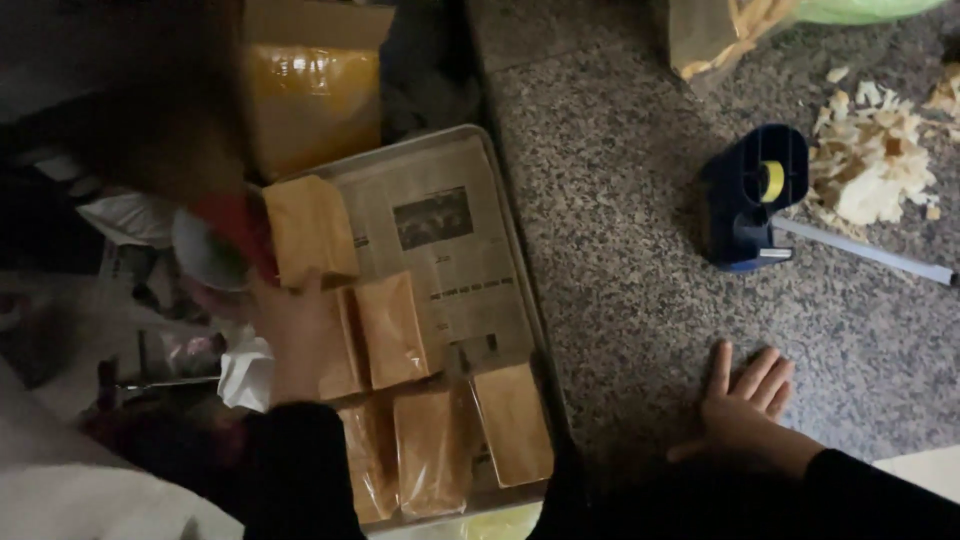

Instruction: Packaging a loaf of bread in a plastic bag, sealing it with tape, and slicing a large block of food material.

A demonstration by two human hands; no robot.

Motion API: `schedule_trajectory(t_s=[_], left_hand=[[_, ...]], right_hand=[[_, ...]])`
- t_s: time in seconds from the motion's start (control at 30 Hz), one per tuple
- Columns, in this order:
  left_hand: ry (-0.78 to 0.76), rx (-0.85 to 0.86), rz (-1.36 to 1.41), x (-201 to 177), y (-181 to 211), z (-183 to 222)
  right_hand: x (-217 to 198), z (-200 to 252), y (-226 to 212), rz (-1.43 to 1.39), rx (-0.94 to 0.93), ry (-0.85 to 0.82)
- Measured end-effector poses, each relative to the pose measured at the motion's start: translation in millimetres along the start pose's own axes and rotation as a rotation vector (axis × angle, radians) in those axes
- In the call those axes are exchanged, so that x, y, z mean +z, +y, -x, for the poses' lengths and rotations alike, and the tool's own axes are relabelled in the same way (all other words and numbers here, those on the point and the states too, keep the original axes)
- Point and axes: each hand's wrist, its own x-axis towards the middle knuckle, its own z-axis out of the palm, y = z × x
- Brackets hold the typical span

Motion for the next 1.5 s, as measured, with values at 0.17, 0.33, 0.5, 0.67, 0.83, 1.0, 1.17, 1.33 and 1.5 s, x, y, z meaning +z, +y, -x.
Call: schedule_trajectory(t_s=[0.17,0.33,0.5,0.67,0.83,1.0,1.17,1.33,1.5], left_hand=[[-0.116,0.033,-0.275,28,27,-68],[-0.144,0.297,-0.475,91,-12,-146],[-0.192,0.217,-0.545,44,49,-92],[-0.022,0.473,-0.431,20,75,-71],[0.150,0.748,-0.471,4,64,-48],[-0.005,0.760,-0.504,-24,146,99],[-0.332,0.832,-0.280,-20,181,272],[-0.454,0.948,-0.194,61,157,371],[-0.405,0.975,-0.192,128,146,452]], right_hand=[[54,-15,11,0.123,-0.009,0.384],[56,-15,4,0.070,0.016,0.271],[0,7,-16,0.129,0.083,-0.067],[-33,25,-23,0.004,-0.032,-0.152],[48,-10,-32,0.053,0.032,0.399],[33,-6,-29,0.095,-0.026,0.849],[-90,55,-20,-0.101,-0.233,-0.207],[-51,14,60,-0.071,-0.574,-0.033],[-23,-14,173,-0.525,-0.855,0.405]])
